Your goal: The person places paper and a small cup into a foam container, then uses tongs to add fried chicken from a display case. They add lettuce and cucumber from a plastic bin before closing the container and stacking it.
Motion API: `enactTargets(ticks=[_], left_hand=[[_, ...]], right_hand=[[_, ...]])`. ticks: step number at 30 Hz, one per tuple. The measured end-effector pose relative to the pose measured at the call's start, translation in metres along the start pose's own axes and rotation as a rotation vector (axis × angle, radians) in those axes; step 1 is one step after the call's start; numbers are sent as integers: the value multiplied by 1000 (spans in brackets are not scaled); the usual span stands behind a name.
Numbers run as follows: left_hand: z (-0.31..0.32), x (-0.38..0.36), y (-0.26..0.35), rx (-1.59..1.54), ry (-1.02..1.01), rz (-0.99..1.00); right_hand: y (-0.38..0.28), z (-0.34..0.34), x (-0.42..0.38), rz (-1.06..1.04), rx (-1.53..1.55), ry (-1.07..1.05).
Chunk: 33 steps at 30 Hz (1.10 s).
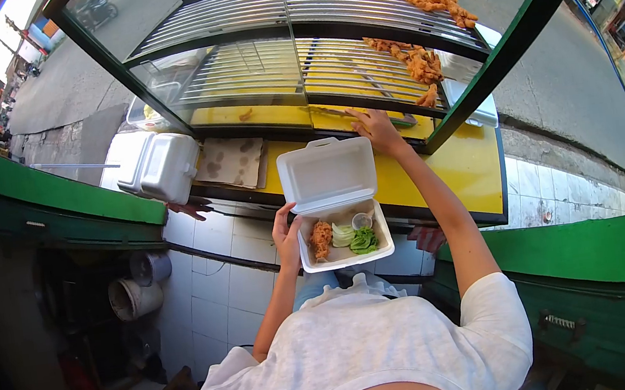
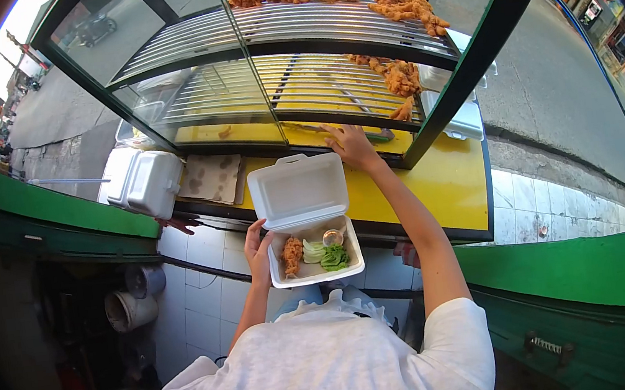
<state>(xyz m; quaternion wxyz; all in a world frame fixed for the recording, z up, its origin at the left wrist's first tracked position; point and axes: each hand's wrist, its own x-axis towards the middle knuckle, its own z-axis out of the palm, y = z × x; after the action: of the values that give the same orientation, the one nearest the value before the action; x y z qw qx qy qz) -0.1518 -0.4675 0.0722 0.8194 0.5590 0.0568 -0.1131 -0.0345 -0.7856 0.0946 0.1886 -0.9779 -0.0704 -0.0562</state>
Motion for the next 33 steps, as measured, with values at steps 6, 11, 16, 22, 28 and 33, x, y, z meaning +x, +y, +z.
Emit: enactTargets(ticks=[6,11,16,22,28,33], left_hand=[[-21,15,6,25,-3,47],[-35,28,25,15,-4,74],[-48,40,32,5,-5,93],[-53,50,37,26,-10,103],[-46,59,36,-13,-30,112],[-36,64,39,6,-67,82]], right_hand=[[-58,-38,7,-202,354,310],[-145,-89,69,-479,152,725],[-189,-58,139,-476,-202,822],[-194,-29,164,-450,-523,877],[-179,-37,157,-562,-616,752],[-150,-64,126,-550,-653,711]])
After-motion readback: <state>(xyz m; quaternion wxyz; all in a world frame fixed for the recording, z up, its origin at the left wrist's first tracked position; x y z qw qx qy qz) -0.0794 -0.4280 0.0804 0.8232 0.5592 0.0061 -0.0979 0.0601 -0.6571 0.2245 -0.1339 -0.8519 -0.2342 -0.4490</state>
